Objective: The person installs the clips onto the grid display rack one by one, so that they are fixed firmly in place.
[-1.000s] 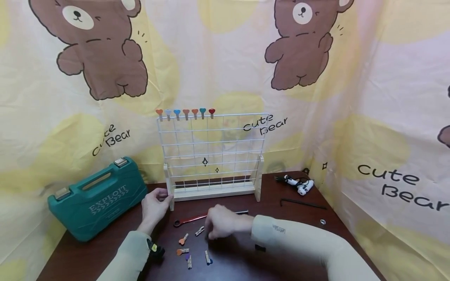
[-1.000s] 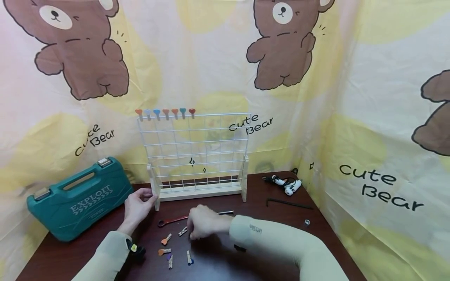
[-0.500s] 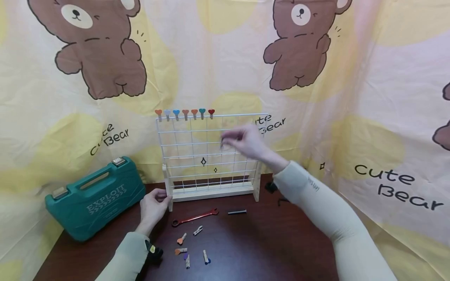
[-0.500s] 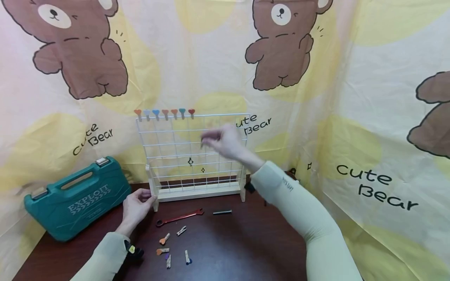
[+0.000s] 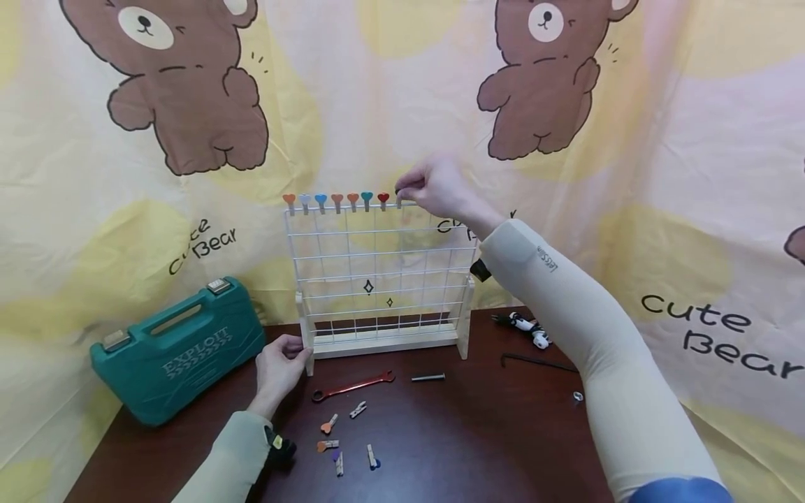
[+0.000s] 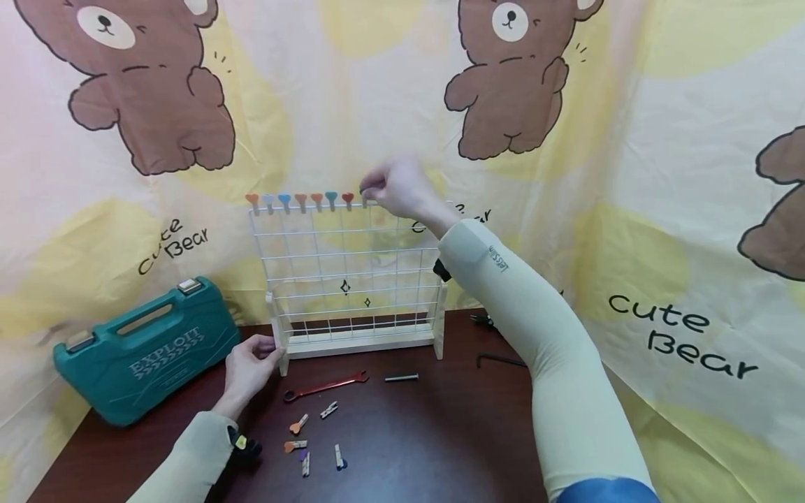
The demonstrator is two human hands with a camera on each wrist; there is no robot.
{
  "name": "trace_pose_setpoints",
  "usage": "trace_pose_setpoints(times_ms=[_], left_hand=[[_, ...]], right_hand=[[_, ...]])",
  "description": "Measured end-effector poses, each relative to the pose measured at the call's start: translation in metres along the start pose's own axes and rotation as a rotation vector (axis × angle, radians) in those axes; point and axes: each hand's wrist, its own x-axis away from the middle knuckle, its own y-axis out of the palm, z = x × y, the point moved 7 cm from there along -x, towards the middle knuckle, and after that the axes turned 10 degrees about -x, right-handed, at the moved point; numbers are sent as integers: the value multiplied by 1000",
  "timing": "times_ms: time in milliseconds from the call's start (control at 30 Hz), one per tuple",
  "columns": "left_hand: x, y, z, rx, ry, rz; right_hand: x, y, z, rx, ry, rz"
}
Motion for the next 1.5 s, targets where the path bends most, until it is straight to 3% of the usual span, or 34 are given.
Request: trace_pose_setpoints(times_ms=[133,233,433,500,567,733,900,1067,1200,1367,1500], left_hand=[[0,0,-1,-2,-1,5],[0,1,-3,-4,-1,5],[0,3,-3,2,13,9],[-1,2,-2,5,15,16],[-1,2,-2,6,15,15],[0,1,-3,-5,-1,-1],[-1,2,-3,-10,-8,-5],[-2,1,-1,-9,-5,-2],[-3,0,0,-2,-1,12],[-2,0,0,-4,7,13],[-2,2,-1,-11,7,6]], right_hand=[[-2,8,6,-23,7,-31],[8,7,9,-46,17,-10],[52,5,12,-114,-71,183],[69,11,16,-173,-72,205],[88,24,23,-255,-38,175],[136,76,40,-416,91,1],[187,149,48,-335,102,-244],[239,220,40,-246,-134,-564],[267,257,35,-223,-329,-761],[282,283,37,-56,-448,-896],[292,294,38,98,-528,-950]])
